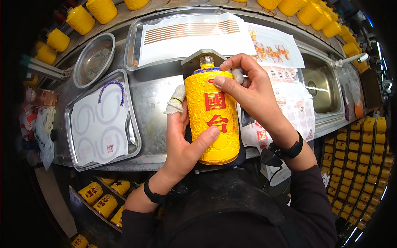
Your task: Applying multiple labels and decorative decals to a liquor bottle.
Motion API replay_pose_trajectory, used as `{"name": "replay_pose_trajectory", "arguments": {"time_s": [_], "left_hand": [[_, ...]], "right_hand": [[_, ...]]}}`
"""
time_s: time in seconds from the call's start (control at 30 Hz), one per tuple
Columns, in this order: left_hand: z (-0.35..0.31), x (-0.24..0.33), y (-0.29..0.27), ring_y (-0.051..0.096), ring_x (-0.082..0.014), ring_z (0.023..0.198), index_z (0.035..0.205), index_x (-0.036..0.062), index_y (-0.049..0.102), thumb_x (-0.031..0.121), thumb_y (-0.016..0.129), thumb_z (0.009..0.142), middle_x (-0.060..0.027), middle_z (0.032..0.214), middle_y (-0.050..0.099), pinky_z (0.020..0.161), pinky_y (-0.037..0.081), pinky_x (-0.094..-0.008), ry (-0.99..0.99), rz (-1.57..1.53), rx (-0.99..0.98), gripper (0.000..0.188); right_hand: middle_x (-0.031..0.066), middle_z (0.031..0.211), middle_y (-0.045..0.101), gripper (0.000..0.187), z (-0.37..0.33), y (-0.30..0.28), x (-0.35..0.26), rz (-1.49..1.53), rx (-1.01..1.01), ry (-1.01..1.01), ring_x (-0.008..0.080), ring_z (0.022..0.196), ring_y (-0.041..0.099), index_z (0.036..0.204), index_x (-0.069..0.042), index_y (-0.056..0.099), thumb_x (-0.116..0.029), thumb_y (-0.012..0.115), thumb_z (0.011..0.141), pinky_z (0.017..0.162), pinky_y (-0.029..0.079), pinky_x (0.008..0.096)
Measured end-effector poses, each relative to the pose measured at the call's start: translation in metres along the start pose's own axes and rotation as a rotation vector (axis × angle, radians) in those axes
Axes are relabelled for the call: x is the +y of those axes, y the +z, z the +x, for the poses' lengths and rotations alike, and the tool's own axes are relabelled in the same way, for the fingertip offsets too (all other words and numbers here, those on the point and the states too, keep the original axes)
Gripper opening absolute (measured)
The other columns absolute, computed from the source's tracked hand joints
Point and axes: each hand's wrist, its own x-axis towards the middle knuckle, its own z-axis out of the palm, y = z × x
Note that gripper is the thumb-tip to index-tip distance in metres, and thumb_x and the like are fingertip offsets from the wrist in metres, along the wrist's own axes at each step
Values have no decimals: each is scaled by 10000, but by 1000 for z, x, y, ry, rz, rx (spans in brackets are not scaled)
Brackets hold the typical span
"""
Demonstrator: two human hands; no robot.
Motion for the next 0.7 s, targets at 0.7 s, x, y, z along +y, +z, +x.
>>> {"name": "replay_pose_trajectory", "arguments": {"time_s": [0.7], "left_hand": [[16,7,-15,307,-325,1410,1472,-48,161,164,676,873,-270,1486,289,1151,258,-427,13,29,56,817]], "right_hand": [[32,959,605,211,-9,-5,11,208,54,134,67,784,570,1043,-3,589,-143,654,900,696,487,218]]}}
